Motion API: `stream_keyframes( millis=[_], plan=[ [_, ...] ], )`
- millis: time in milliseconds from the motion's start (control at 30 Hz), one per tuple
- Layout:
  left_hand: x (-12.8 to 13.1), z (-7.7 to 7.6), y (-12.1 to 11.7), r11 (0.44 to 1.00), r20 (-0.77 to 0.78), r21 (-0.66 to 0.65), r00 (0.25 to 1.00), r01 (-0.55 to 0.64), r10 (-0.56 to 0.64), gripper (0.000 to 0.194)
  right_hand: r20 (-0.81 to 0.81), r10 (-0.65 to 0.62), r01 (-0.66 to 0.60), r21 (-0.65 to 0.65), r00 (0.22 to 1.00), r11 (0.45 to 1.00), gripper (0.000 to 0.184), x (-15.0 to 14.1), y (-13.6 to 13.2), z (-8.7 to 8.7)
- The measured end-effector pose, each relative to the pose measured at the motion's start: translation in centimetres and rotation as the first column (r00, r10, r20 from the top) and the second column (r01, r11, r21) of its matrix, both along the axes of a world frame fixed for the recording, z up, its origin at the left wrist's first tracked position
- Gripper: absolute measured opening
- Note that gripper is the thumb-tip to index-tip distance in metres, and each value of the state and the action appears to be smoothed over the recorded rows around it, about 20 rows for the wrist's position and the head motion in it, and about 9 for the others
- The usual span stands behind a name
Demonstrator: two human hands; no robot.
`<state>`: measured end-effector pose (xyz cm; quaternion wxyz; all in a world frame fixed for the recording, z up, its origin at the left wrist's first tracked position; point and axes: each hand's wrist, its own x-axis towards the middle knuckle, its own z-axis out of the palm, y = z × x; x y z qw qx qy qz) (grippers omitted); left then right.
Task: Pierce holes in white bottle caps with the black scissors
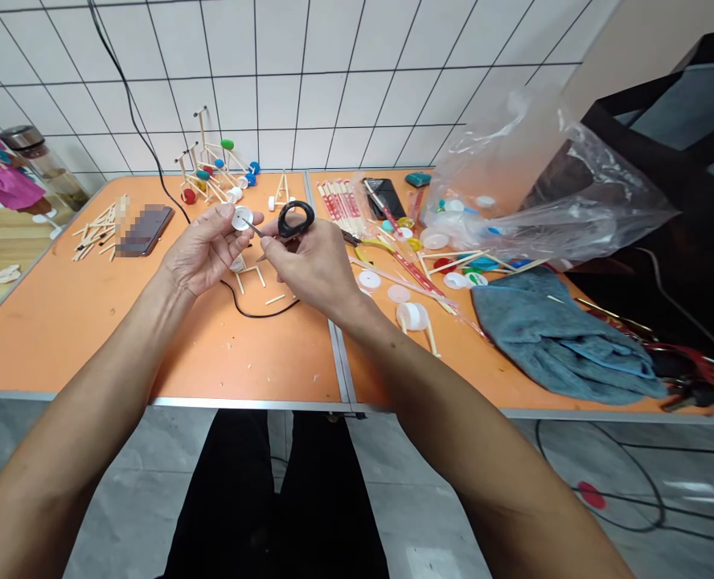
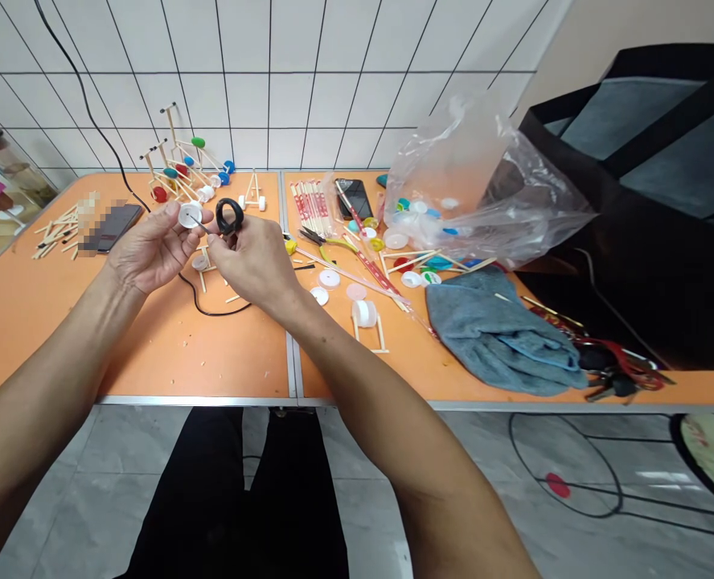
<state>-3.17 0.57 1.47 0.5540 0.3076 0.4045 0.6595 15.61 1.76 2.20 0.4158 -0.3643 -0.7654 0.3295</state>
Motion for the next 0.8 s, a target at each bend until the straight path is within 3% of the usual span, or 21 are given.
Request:
stream_keyframes(
  millis=[400,533,667,800],
  plan=[
    [0.07,-0.62,0.18,0.995,-0.097,0.084,0.994,0.058,-0.049,0.038,-0.025,0.013,-0.011,0.059,1.0,0.998,0.015,-0.12,0.06,-0.13],
    [0.14,-0.52,0.05,0.994,-0.145,0.096,0.989,0.053,-0.039,0.042,0.099,-0.022,0.003,0.188,0.995,0.982,0.016,-0.01,0.31,-0.33],
    [0.24,-0.64,0.18,0.992,-0.202,0.125,0.979,0.03,-0.004,0.043,0.345,-0.097,-0.043,0.376,0.934,0.926,0.019,0.32,0.05,-0.4],
    [0.46,-0.8,0.31,0.984,-0.227,0.177,0.973,0.007,0.034,0.047,0.413,-0.113,-0.054,0.372,0.904,0.927,0.023,0.25,-0.44,-0.28]
  ],
)
